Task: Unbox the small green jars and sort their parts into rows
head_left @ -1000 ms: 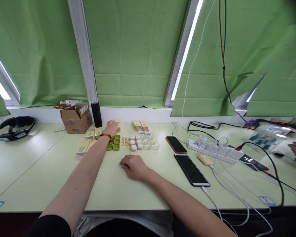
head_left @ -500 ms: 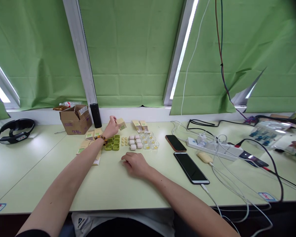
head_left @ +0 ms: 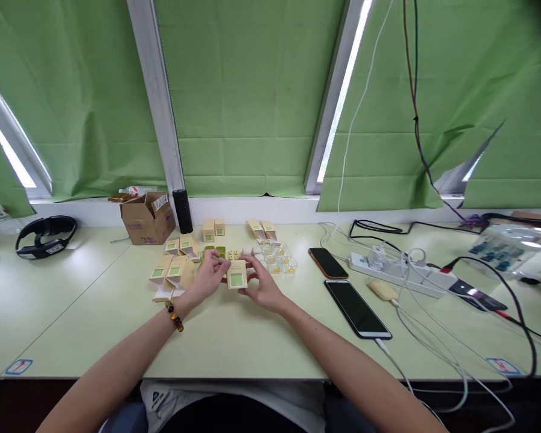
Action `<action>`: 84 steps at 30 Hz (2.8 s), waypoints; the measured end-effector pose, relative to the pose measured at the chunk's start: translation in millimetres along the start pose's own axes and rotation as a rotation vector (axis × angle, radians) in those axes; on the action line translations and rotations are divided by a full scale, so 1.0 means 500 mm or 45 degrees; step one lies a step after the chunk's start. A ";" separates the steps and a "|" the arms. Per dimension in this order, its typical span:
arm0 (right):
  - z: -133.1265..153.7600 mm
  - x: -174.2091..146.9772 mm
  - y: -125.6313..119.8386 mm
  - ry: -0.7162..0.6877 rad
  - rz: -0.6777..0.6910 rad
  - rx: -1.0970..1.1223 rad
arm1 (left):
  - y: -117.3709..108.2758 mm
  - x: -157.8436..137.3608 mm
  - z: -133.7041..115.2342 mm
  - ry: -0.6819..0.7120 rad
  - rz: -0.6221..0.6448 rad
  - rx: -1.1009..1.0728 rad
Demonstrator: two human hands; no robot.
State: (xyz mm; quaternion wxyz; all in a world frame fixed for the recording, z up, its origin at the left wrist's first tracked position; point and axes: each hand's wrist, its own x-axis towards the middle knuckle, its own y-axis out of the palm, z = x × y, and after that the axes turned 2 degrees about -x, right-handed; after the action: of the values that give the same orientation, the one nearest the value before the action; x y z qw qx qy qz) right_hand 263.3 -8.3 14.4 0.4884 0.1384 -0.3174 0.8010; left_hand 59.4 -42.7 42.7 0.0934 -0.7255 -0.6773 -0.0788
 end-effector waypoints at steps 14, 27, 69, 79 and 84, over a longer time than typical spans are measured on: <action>-0.014 -0.006 0.016 0.040 -0.048 0.114 | 0.001 -0.032 0.041 0.258 -0.117 0.300; -0.001 -0.014 0.021 0.007 -0.161 0.040 | 0.006 -0.032 0.041 0.328 -0.112 0.524; -0.062 -0.003 0.032 0.324 -0.174 0.070 | -0.005 -0.024 0.071 0.098 0.154 0.385; -0.044 0.006 0.020 0.326 -0.286 0.291 | 0.011 -0.043 0.050 0.028 -0.051 0.702; 0.001 -0.004 0.012 0.111 -0.347 0.050 | 0.012 -0.051 0.046 0.487 -0.082 0.917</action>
State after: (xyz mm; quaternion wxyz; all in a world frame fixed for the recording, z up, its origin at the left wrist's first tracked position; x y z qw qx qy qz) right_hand 259.0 -12.0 11.4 0.6032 0.1547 -0.2584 0.7386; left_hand 63.2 -62.2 14.0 0.4633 -0.5971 -0.6543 0.0268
